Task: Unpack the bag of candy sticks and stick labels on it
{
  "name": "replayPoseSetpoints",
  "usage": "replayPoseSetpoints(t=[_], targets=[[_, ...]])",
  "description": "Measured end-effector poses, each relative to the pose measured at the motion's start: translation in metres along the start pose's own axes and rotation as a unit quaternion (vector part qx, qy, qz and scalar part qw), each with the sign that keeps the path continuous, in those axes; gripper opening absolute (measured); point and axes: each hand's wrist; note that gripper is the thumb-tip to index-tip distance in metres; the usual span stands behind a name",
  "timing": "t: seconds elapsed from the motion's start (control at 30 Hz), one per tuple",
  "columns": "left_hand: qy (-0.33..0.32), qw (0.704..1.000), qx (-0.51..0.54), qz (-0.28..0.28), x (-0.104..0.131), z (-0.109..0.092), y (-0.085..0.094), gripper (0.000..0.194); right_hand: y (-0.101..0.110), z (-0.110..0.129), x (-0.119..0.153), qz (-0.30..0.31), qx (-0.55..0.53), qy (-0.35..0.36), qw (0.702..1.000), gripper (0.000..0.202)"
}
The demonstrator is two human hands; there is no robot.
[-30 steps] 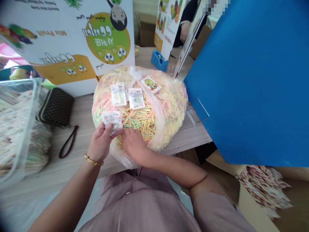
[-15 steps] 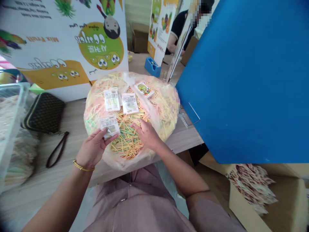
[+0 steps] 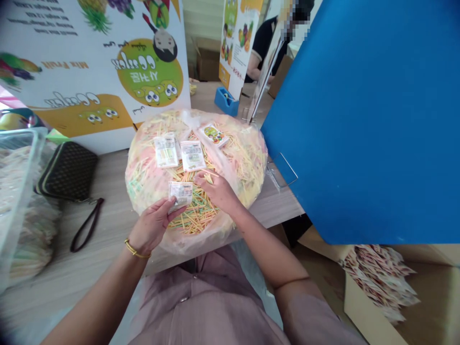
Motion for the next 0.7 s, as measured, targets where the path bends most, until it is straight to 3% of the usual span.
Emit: replayPoseSetpoints(t=[0.1,0.23,0.3,0.37,0.43,0.47,0.6,0.7], targets=[[-0.01,1.0,-0.006,0.005,0.0,0.001,-0.001,0.041,-0.009,0.008,0.002,-0.003,0.128,0.046,0.991,0.023],[-0.011,0.998,-0.038,0.04,0.002,0.004,-0.002,0.042,-0.012,0.011,-0.002,0.04,0.267,-0.029,0.962,0.024],[-0.017,0.998,-0.051,0.037,0.002,0.005,-0.001,0.042,-0.007,0.012,-0.002,0.008,0.386,-0.104,0.917,0.035],[-0.023,0.998,-0.05,0.022,0.001,0.006,0.0,0.041,0.001,0.017,0.002,-0.021,0.5,-0.173,0.849,0.051],[-0.02,0.999,-0.043,0.006,0.0,0.006,0.0,0.041,0.007,0.027,0.011,-0.022,0.559,-0.19,0.807,0.054],[-0.018,0.999,-0.04,0.0,-0.001,0.006,0.0,0.041,0.008,0.032,0.017,-0.022,0.563,-0.173,0.808,0.049],[-0.013,1.0,-0.024,-0.011,-0.004,0.007,-0.004,0.041,-0.004,0.051,0.031,-0.002,0.477,-0.051,0.877,0.032],[-0.021,0.999,-0.026,-0.003,-0.004,0.008,-0.006,0.037,-0.02,0.049,0.028,0.059,0.482,-0.043,0.873,0.035]])
Point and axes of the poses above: each hand's wrist, its own x-axis away from the middle knuckle, its own y-axis out of the back of the hand, z = x × y, and after that the axes turned 7 degrees about z, right-handed
